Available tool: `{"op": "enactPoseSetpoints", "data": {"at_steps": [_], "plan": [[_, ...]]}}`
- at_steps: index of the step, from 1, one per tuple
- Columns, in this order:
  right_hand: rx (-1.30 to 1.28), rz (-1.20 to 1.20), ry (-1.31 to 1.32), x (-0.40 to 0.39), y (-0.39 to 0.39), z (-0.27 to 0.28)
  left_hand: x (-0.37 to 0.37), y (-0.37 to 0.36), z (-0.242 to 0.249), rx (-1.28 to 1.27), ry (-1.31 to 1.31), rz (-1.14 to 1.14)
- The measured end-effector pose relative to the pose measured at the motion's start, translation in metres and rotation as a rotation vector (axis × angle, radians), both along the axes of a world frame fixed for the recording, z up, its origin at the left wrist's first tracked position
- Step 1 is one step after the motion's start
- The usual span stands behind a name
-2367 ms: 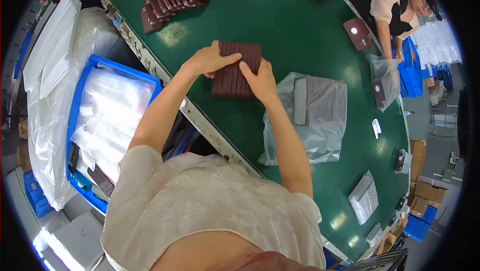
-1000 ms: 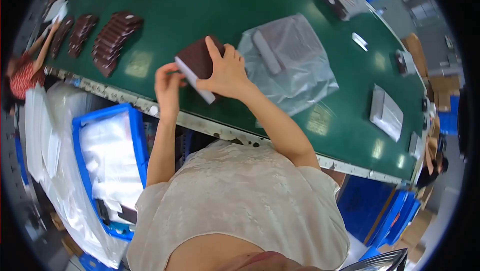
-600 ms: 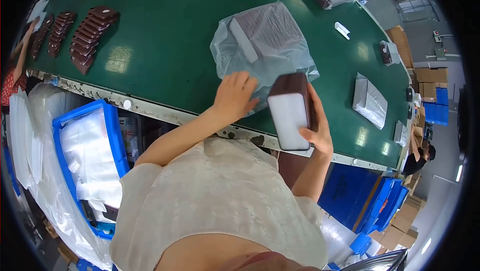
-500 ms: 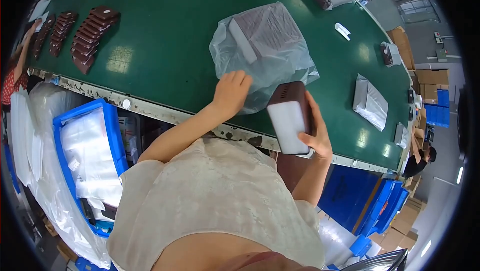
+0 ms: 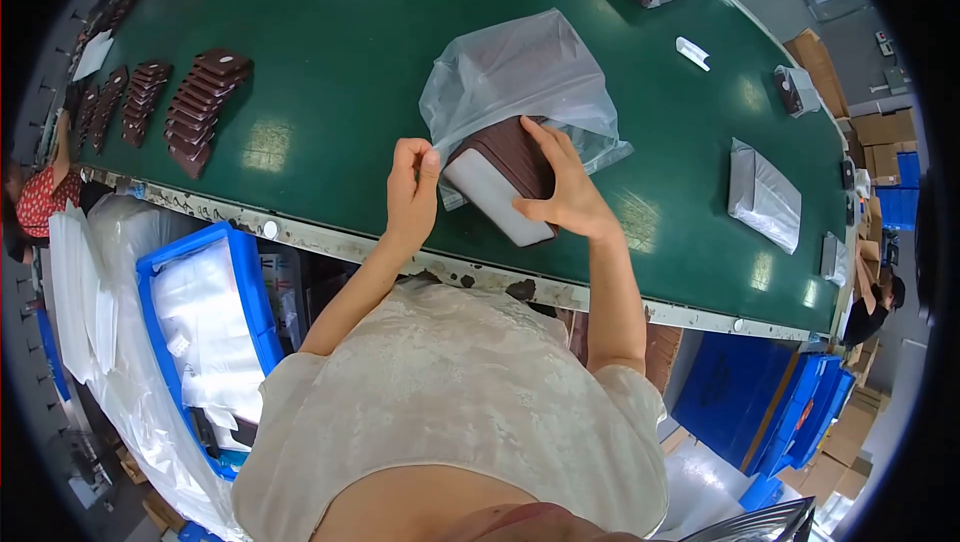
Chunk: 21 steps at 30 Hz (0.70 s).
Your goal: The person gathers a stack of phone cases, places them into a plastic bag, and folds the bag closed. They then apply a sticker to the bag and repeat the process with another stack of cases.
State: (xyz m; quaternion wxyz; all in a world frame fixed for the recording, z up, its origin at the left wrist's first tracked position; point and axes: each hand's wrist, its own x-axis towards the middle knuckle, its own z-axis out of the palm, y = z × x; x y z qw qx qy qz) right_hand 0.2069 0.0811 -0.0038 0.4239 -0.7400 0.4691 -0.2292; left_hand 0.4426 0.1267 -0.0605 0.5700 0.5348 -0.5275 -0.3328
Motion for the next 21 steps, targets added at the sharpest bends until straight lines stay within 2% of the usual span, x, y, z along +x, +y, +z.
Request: {"op": "enactPoseSetpoints", "data": {"at_steps": [4, 7, 11, 15, 18, 21], "plan": [[-0.14, -0.093, 0.168, 0.01, 0.013, -0.002, -0.01, 0.003, -0.004, -0.055, -0.208, -0.009], [-0.191, -0.145, 0.225, 0.014, 0.017, -0.006, -0.013, -0.007, -0.004, -0.489, -0.44, -0.04], [-0.243, -0.205, 0.26, 0.02, 0.019, -0.002, -0.021, -0.01, -0.012, -0.577, -0.54, -0.172], [-0.327, -0.237, 0.336, 0.039, 0.019, -0.003, -0.021, 0.001, -0.025, -0.408, -0.456, -0.159], [-0.316, -0.212, 0.399, 0.046, 0.025, -0.015, -0.028, 0.009, -0.03, -0.438, -0.453, -0.212], [-0.384, -0.257, 0.309, 0.048, 0.023, -0.023, -0.022, 0.007, -0.031, -0.428, -0.452, -0.213]]}}
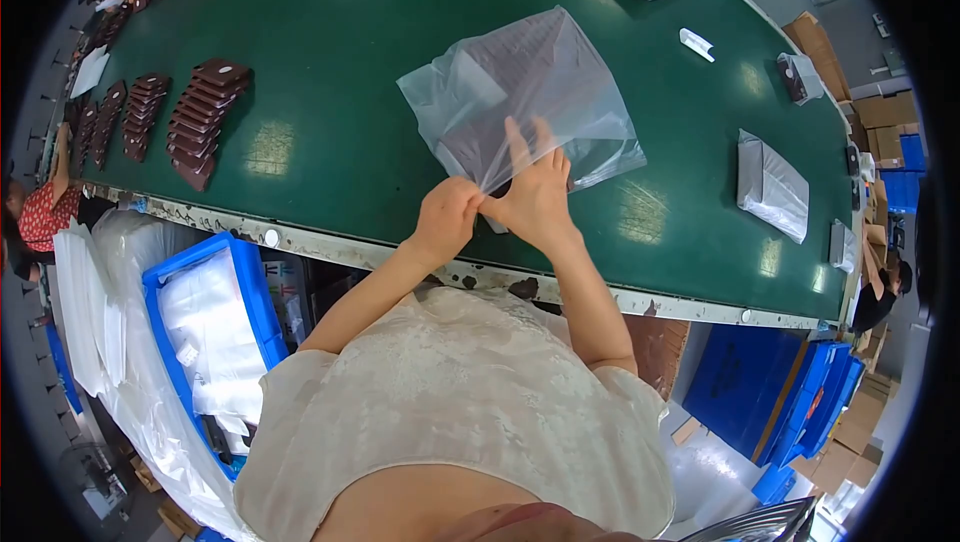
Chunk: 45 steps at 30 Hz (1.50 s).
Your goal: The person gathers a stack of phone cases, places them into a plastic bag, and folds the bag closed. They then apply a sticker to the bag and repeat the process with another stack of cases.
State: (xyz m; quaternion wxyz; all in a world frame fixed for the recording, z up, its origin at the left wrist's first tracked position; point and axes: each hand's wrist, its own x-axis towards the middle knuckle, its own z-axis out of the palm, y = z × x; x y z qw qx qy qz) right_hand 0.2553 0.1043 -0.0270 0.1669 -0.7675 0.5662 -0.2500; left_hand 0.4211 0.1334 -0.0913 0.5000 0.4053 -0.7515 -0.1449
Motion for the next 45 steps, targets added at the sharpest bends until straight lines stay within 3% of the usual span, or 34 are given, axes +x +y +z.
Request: {"op": "enactPoseSetpoints", "data": {"at_steps": [5, 9, 12, 16, 20, 24, 28, 31, 35, 38, 40, 42, 44, 45], "plan": [[-0.205, 0.033, -0.084, 0.007, 0.004, -0.017, 0.007, 0.003, 0.007, 0.086, -0.047, 0.18], [-0.082, -0.082, 0.175, -0.012, 0.039, 0.0, 0.014, -0.001, 0.007, 0.134, -0.145, 0.202], [0.026, -0.169, -0.202, -0.018, 0.058, -0.046, 0.017, 0.001, -0.005, 0.202, -0.179, 0.164], [-0.26, -0.145, -0.336, 0.007, 0.031, -0.053, 0.013, 0.002, -0.001, 0.22, -0.184, 0.053], [-0.155, -0.198, -0.489, 0.028, 0.011, -0.066, 0.023, 0.008, 0.006, 0.193, -0.189, 0.02], [-0.337, -0.186, -0.363, 0.041, 0.007, -0.067, 0.023, 0.004, 0.006, 0.249, -0.183, 0.111], [-0.017, -0.223, -0.647, 0.055, 0.0, -0.067, 0.03, 0.017, 0.005, 0.316, -0.156, 0.165], [-0.026, -0.209, -0.577, 0.058, -0.002, -0.074, 0.045, 0.004, 0.008, 0.32, -0.227, 0.16], [0.057, -0.158, -0.505, 0.057, -0.001, -0.075, 0.059, 0.011, 0.027, 0.428, -0.382, 0.079], [0.06, -0.128, -0.464, 0.056, -0.006, -0.07, 0.083, -0.017, 0.088, 0.893, -0.473, -0.454], [0.03, -0.104, -0.399, 0.055, -0.006, -0.067, 0.099, -0.056, 0.099, 0.902, -0.085, -0.286], [0.061, -0.108, -0.385, 0.053, -0.005, -0.067, 0.102, -0.11, 0.082, 0.436, -0.139, 0.187], [0.114, -0.128, -0.363, 0.052, -0.005, -0.068, 0.114, -0.178, 0.002, 0.335, 0.002, 0.252], [0.114, -0.133, -0.36, 0.05, -0.003, -0.068, 0.111, -0.182, 0.004, 0.336, 0.004, 0.246]]}}
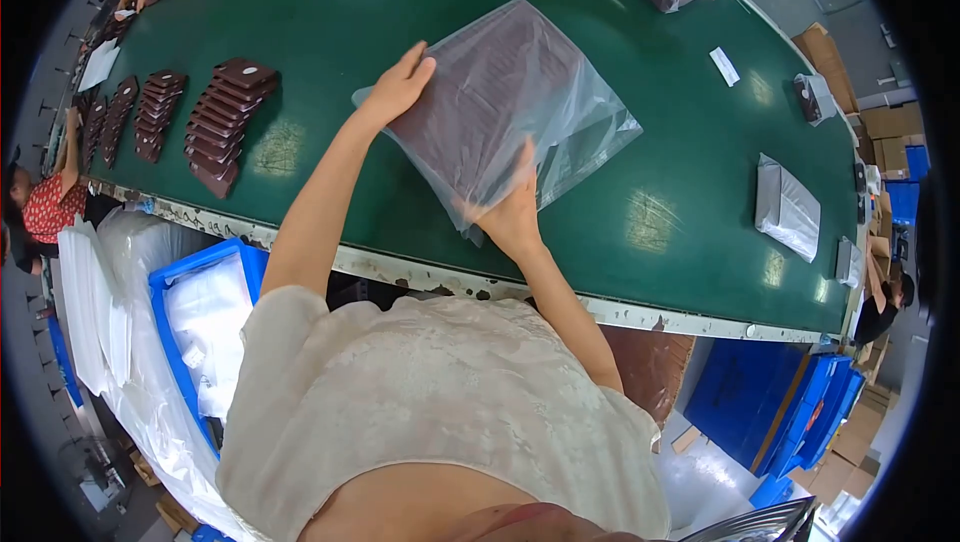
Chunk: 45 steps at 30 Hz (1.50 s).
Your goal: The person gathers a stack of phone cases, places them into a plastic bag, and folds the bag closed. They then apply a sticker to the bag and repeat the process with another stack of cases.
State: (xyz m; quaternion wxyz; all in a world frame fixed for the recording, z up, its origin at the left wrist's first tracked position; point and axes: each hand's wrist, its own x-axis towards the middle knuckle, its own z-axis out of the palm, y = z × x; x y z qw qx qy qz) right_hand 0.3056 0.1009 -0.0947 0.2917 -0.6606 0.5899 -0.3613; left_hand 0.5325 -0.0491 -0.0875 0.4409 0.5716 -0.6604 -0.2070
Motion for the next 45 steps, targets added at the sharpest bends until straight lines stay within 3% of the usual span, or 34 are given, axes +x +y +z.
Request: {"op": "enactPoseSetpoints", "data": {"at_steps": [3, 8, 12, 15, 17, 19, 23, 24, 26, 27, 30, 35, 38, 40, 42, 44, 45], "plan": [[-0.06, 0.027, 0.06, -0.001, 0.001, 0.001, -0.011, -0.02, 0.019, 0.418, -0.088, -0.082], [-0.016, -0.018, 0.162, 0.012, 0.002, 0.014, -0.018, -0.017, 0.039, 0.567, -0.235, -0.245], [0.146, -0.007, 0.345, 0.01, 0.006, 0.03, -0.016, -0.015, 0.031, 0.475, -0.194, -0.241], [0.05, 0.027, 0.284, 0.01, 0.004, 0.022, -0.019, 0.027, 0.05, -0.256, -0.427, -0.011], [-0.026, 0.044, 0.227, 0.003, 0.009, 0.011, -0.027, 0.09, 0.073, -0.181, -0.332, 0.073], [-0.165, 0.075, 0.126, -0.013, 0.014, 0.0, -0.035, 0.155, 0.086, 0.248, -0.247, 0.022], [-0.112, 0.283, 0.149, -0.042, 0.011, -0.004, -0.053, 0.196, 0.025, 0.146, -0.355, -0.012], [-0.03, 0.429, 0.158, -0.041, 0.004, 0.0, -0.054, 0.198, 0.012, 0.114, -0.359, -0.017], [0.122, 0.708, 0.191, -0.043, -0.012, 0.011, -0.056, 0.2, 0.007, 0.069, -0.352, -0.017], [0.113, 0.712, 0.206, -0.04, -0.016, 0.01, -0.053, 0.198, 0.008, 0.057, -0.362, -0.067], [-0.394, 0.643, 0.272, -0.006, -0.031, -0.009, -0.042, 0.186, 0.011, 0.016, -0.38, -0.146], [-0.42, 0.538, 0.253, 0.046, -0.051, -0.014, 0.004, 0.175, 0.029, 0.017, -0.477, -0.121], [-0.296, 0.604, -0.001, 0.042, -0.044, -0.006, 0.037, 0.177, 0.033, 0.048, -0.547, -0.006], [-0.694, 0.444, 0.129, 0.014, -0.029, 0.002, 0.048, 0.182, 0.03, 0.106, -0.577, 0.091], [-0.853, -0.036, 0.327, 0.002, -0.02, 0.028, 0.035, 0.177, 0.024, 0.054, -0.491, 0.196], [-0.783, -0.344, 0.727, -0.013, -0.036, 0.044, 0.02, 0.172, 0.019, -0.05, -0.33, 0.397], [-0.777, -0.338, 0.733, -0.025, -0.047, 0.034, 0.018, 0.172, 0.017, -0.041, -0.326, 0.397]]}}
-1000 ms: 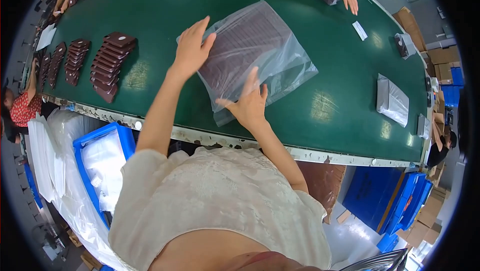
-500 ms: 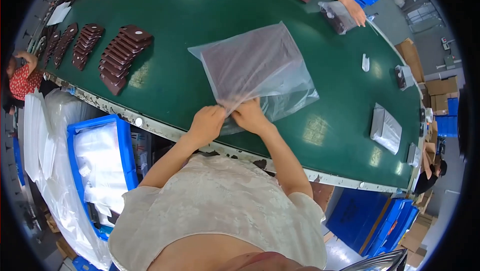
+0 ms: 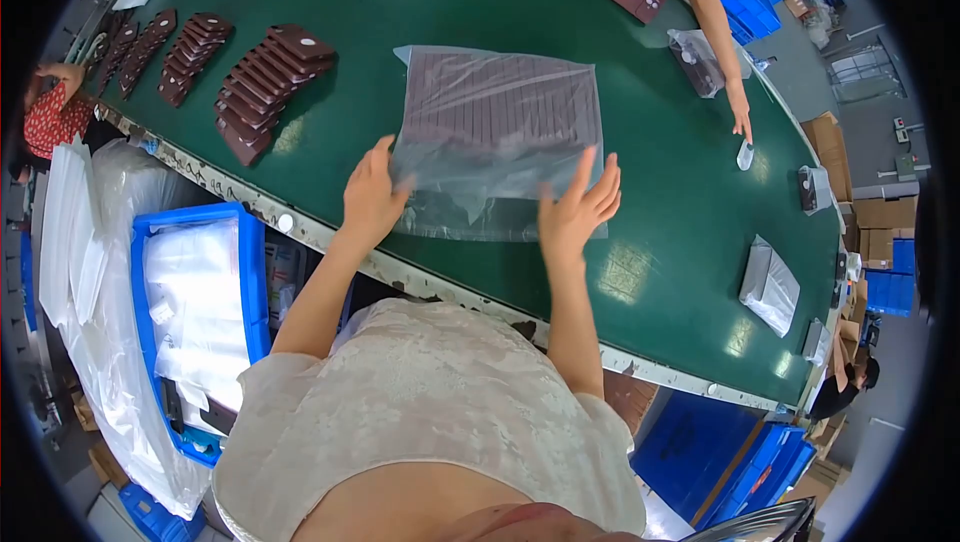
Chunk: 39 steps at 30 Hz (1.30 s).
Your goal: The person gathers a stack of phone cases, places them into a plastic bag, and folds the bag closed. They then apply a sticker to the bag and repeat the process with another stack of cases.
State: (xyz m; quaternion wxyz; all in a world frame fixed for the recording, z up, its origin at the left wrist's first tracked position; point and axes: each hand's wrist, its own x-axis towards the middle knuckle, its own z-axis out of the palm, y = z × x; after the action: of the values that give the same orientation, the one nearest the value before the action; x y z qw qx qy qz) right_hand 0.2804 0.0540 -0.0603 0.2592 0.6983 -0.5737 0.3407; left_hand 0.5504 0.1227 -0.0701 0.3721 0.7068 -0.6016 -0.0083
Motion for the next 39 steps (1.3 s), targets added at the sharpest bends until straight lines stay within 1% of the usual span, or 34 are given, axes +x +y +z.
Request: {"op": "enactPoseSetpoints", "data": {"at_steps": [2, 3, 4, 6, 7, 8, 9, 10, 11, 12, 13, 14, 15, 16, 17, 18, 19, 20, 21, 22, 23, 24, 25, 27, 28, 29, 31, 32, 33, 35, 36, 37, 38, 39], "plan": [[0.432, -0.046, -0.26, -0.03, -0.028, -0.025, 0.0, -0.01, 0.001, 0.241, 0.146, 0.02], [0.421, -0.042, -0.257, -0.042, -0.04, -0.019, 0.002, -0.022, 0.004, 0.348, 0.218, 0.028], [0.332, 0.059, -0.272, -0.054, -0.053, -0.01, 0.007, -0.037, 0.013, 0.331, 0.217, 0.025], [0.153, 0.224, -0.293, -0.061, -0.077, 0.023, 0.018, -0.06, 0.045, -0.132, 0.222, -0.176], [0.06, 0.293, -0.304, -0.055, -0.089, 0.056, 0.024, -0.074, 0.069, -0.219, 0.214, -0.211], [0.069, 0.293, -0.326, -0.048, -0.094, 0.09, 0.031, -0.089, 0.097, -0.314, 0.199, -0.248], [0.074, 0.294, -0.351, -0.042, -0.098, 0.117, 0.037, -0.095, 0.123, -0.322, 0.189, -0.245], [0.066, 0.3, -0.356, -0.04, -0.098, 0.134, 0.043, -0.098, 0.146, -0.235, 0.183, -0.273], [0.133, 0.291, -0.318, -0.039, -0.099, 0.149, 0.046, -0.1, 0.161, -0.148, 0.177, -0.301], [0.205, 0.279, -0.277, -0.041, -0.099, 0.159, 0.05, -0.098, 0.166, -0.151, 0.172, -0.299], [0.283, 0.265, -0.234, -0.044, -0.099, 0.162, 0.055, -0.093, 0.167, 0.051, 0.264, -0.332], [0.287, 0.265, -0.231, -0.049, -0.102, 0.15, 0.061, -0.088, 0.167, 0.253, 0.359, -0.363], [0.407, 0.319, -0.151, -0.056, -0.108, 0.126, 0.065, -0.086, 0.165, 0.455, 0.454, -0.392], [0.529, 0.373, -0.069, -0.059, -0.11, 0.104, 0.069, -0.083, 0.156, 0.458, 0.461, -0.389], [0.654, 0.426, 0.013, -0.065, -0.113, 0.088, 0.073, -0.082, 0.142, 0.525, 0.463, -0.413], [0.656, 0.428, 0.013, -0.065, -0.111, 0.095, 0.075, -0.082, 0.13, 0.589, 0.459, -0.439], [0.581, 0.422, -0.046, -0.064, -0.112, 0.108, 0.079, -0.084, 0.125, 0.647, 0.45, -0.464], [0.512, 0.415, -0.104, -0.063, -0.109, 0.124, 0.076, -0.083, 0.133, 0.648, 0.45, -0.461], [0.446, 0.409, -0.162, -0.062, -0.104, 0.137, 0.069, -0.08, 0.149, 0.544, 0.458, -0.44], [0.441, 0.417, -0.163, -0.057, -0.096, 0.15, 0.063, -0.078, 0.167, 0.432, 0.461, -0.417], [0.349, 0.393, -0.228, -0.049, -0.082, 0.164, 0.062, -0.075, 0.179, 0.313, 0.457, -0.394], [0.261, 0.367, -0.294, -0.046, -0.071, 0.17, 0.063, -0.07, 0.183, 0.303, 0.448, -0.39], [0.255, 0.372, -0.3, -0.048, -0.063, 0.165, 0.061, -0.06, 0.183, 0.263, 0.412, -0.394], [0.248, 0.388, -0.419, -0.055, -0.047, 0.135, 0.057, -0.037, 0.176, 0.197, 0.353, -0.403], [0.227, 0.393, -0.344, -0.06, -0.042, 0.107, 0.058, -0.028, 0.154, 0.176, 0.265, -0.43], [0.209, 0.397, -0.269, -0.065, -0.038, 0.077, 0.057, -0.019, 0.119, 0.159, 0.18, -0.457], [0.254, 0.287, -0.159, -0.06, -0.017, 0.034, 0.046, 0.006, 0.049, 0.362, 0.237, -0.461], [0.277, 0.287, -0.228, -0.053, -0.002, 0.024, 0.044, 0.013, 0.047, 0.378, 0.236, -0.468], [0.296, 0.287, -0.296, -0.044, 0.011, 0.015, 0.042, 0.018, 0.046, 0.516, 0.27, -0.523], [0.418, 0.489, -0.413, -0.028, 0.034, -0.004, 0.04, 0.026, 0.047, 0.805, 0.342, -0.628], [0.49, 0.573, -0.435, -0.018, 0.043, -0.014, 0.038, 0.02, 0.06, 0.824, 0.344, -0.633], [0.554, 0.662, -0.455, -0.007, 0.048, -0.023, 0.039, 0.005, 0.079, 0.758, 0.371, -0.547], [0.559, 0.657, -0.461, 0.005, 0.051, -0.031, 0.04, -0.013, 0.089, 0.687, 0.394, -0.462], [0.572, 0.695, -0.502, 0.017, 0.051, -0.039, 0.043, -0.032, 0.084, 0.503, 0.259, -0.446]]}}
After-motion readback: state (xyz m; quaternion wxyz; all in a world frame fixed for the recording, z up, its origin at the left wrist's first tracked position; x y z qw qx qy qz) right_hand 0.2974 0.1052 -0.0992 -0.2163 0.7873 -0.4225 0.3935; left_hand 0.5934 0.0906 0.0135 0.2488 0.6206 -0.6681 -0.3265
